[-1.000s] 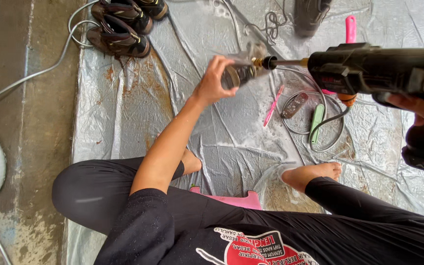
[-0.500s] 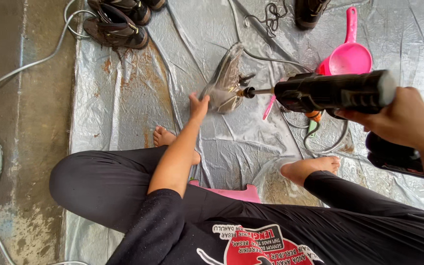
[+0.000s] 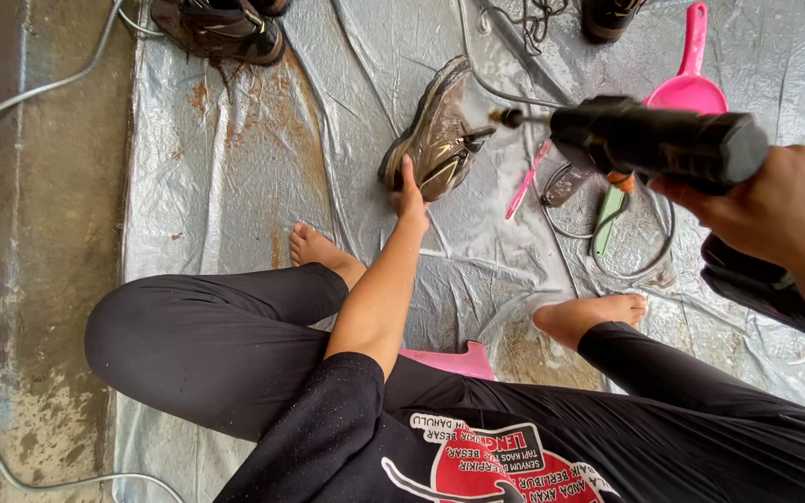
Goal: The person scrubs a shoe with a pink brush and then uses a power drill with a brush attachment to clean the shoe's exterior and sole.
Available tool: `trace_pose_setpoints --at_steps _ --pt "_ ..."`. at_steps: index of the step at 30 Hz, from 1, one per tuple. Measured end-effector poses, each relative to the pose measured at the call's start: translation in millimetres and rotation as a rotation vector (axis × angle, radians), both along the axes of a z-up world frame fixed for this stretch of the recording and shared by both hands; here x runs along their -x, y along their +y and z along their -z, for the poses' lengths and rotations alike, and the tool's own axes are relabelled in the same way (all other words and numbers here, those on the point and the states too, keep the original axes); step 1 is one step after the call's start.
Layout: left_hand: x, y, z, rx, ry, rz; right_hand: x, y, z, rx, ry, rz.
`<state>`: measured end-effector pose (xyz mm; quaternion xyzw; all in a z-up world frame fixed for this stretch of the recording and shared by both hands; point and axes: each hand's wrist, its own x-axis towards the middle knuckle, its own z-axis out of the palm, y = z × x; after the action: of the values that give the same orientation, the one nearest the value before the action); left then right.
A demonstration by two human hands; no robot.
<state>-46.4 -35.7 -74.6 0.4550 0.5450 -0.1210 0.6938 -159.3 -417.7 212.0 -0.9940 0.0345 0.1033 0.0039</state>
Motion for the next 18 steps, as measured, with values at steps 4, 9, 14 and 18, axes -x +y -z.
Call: trace_pose_setpoints --at_steps 4,9,14,18 --pt "-1.6 2.6 4.7 -0.004 -0.059 -0.042 1.6 -4.5 -2.1 0.03 0.039 0.048" --pt "-3.2 10.4 65.3 -0.387 -0.322 0.164 3.8 -4.1 0.7 -0.005 -0.019 -0.095" --pt "-13.4 38.1 38.4 -0.501 -0.345 0.468 -6.9 4.9 -13.5 -0.065 0.025 0.0" --pt "-25.7 54.7 1.3 -0.488 -0.291 0.614 -5.0 0.1 -6.2 -0.087 0.037 -0.001"
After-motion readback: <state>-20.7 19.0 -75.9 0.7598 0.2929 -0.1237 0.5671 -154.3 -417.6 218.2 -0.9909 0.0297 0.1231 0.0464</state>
